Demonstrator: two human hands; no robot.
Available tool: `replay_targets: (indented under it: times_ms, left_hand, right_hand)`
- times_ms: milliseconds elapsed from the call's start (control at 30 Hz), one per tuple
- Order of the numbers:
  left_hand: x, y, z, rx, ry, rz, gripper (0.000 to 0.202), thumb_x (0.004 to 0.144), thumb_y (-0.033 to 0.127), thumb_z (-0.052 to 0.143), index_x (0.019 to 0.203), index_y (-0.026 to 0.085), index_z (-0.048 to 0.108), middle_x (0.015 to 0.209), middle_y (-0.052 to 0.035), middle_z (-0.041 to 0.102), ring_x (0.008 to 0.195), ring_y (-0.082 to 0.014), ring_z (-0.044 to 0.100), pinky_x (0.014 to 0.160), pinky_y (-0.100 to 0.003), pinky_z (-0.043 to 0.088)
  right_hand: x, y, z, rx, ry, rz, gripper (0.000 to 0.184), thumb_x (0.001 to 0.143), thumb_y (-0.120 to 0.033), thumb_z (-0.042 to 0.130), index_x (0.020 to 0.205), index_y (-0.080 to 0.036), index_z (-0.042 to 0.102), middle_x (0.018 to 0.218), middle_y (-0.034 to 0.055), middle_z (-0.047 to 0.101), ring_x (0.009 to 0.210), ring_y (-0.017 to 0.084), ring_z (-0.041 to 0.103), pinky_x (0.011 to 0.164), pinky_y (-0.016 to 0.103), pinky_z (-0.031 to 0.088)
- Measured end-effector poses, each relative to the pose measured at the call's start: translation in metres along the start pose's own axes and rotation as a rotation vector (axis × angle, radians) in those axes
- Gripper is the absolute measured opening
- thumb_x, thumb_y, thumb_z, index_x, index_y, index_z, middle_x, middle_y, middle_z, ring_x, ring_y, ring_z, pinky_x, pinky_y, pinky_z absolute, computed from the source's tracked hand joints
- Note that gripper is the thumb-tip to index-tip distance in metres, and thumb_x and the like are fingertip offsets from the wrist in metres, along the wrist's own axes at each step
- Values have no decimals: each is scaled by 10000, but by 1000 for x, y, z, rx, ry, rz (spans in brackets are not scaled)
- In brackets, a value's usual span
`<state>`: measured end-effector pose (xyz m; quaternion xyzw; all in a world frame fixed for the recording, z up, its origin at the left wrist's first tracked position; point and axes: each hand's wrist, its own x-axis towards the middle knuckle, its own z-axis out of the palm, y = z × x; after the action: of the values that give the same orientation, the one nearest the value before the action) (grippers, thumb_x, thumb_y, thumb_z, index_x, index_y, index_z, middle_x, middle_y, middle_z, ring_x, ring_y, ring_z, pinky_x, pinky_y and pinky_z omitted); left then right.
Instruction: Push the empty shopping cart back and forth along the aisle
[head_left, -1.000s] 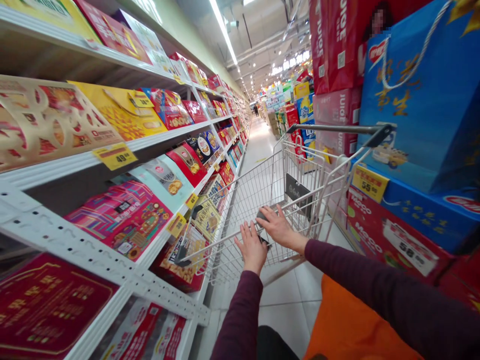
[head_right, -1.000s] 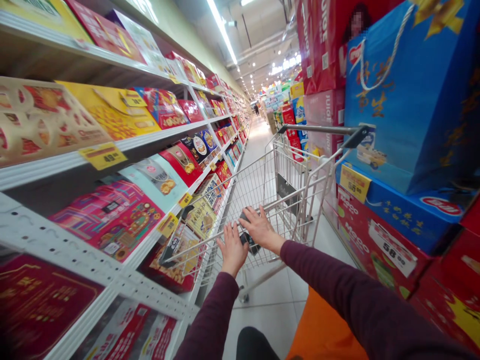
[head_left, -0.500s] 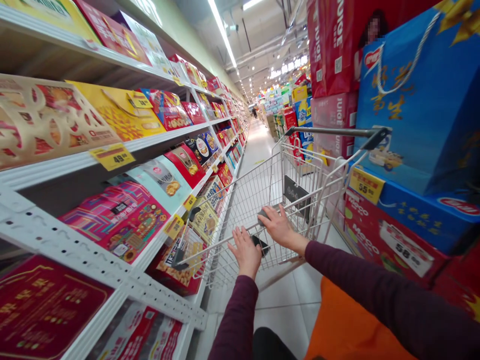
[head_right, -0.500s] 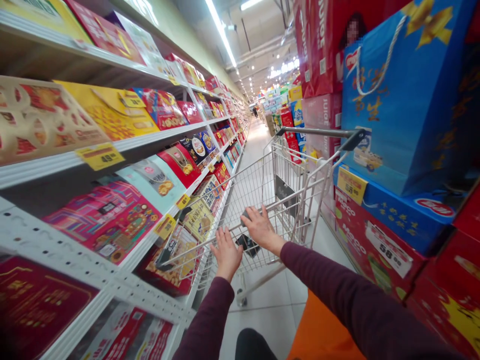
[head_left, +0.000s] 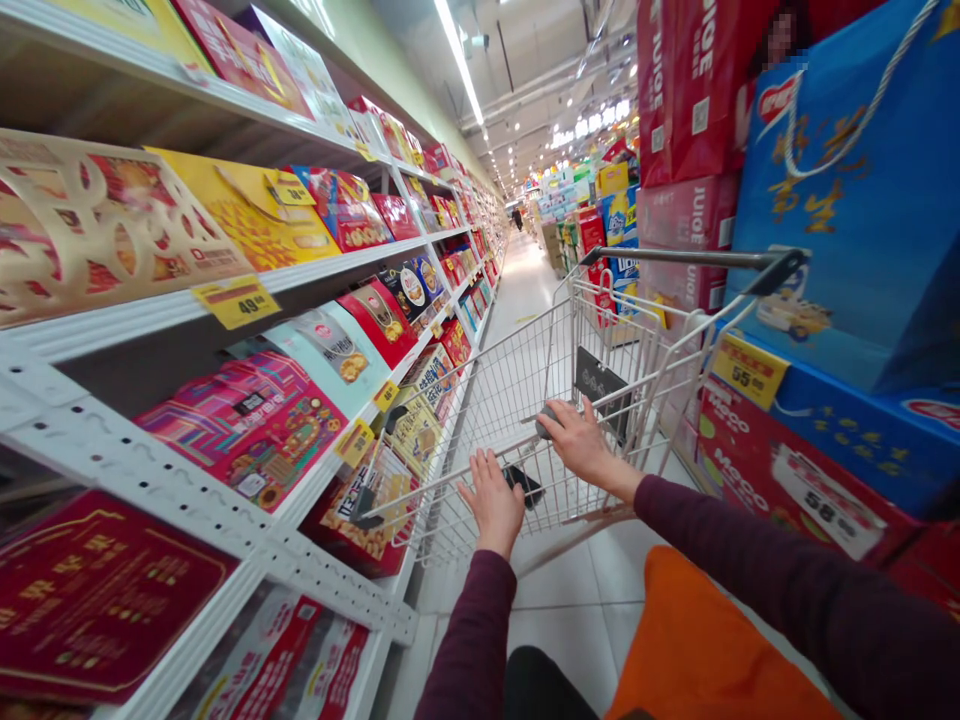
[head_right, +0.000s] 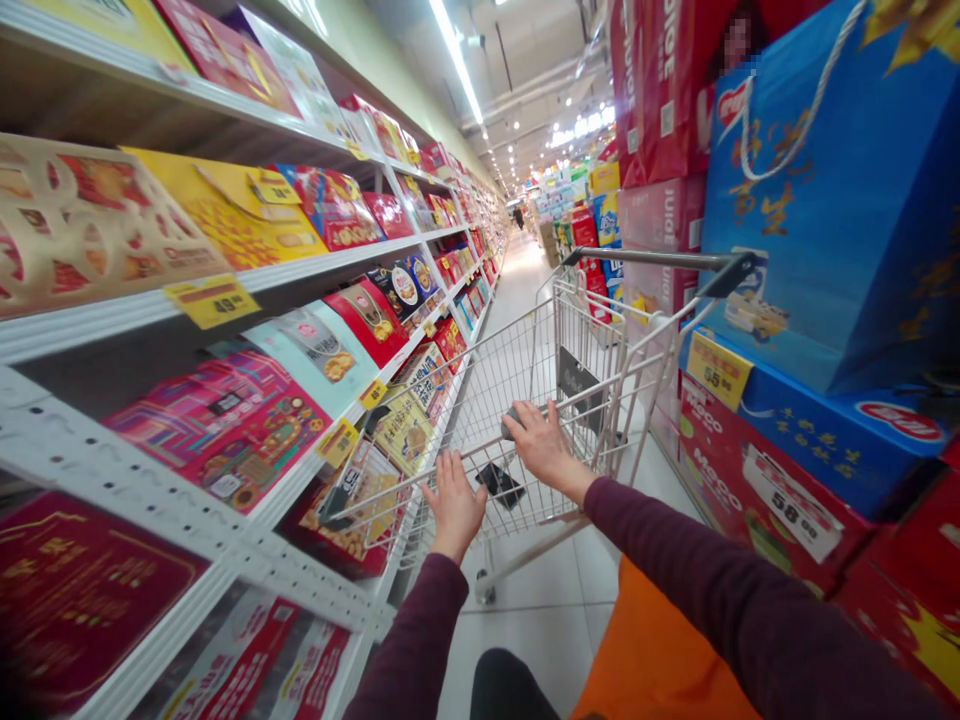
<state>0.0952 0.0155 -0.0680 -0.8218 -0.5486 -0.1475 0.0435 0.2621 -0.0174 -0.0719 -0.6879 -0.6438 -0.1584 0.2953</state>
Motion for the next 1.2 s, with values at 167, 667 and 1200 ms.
replay_targets:
  times_ms: [167,667,1200]
  left_hand:
    - [5,15,-10,-112,88,114,578,810,106,339,1385,160,351,1454,-115,366,1357,-195,313,1129,-517,132]
    - [17,49,-6,-156,201,116,354,854,277,447,1180,188,552,1259,-102,576,1155,-239,514,1104,-561,151]
    - [16,16,12,-90,296,172,360,832,198,476,1181,209,561,1310,-118,537,1207,-267,477,1060,-593,240]
  right_hand:
    - [9,-43,21,21,-84,-92,446,868,-166,414,1310,-132,470,1402,180,415,1312,282,348,1074,565,177]
    - [-22,-11,-5,92,-4,13,602,758,-242,460,1330,-57,431,1440,192,348,1353,309,252,1083,573,81]
    - [-15,-32,-6,144,-34,51,558,744,-140,451,1301,-105,478,1444,159,357,1353,293,260,1077,570,109]
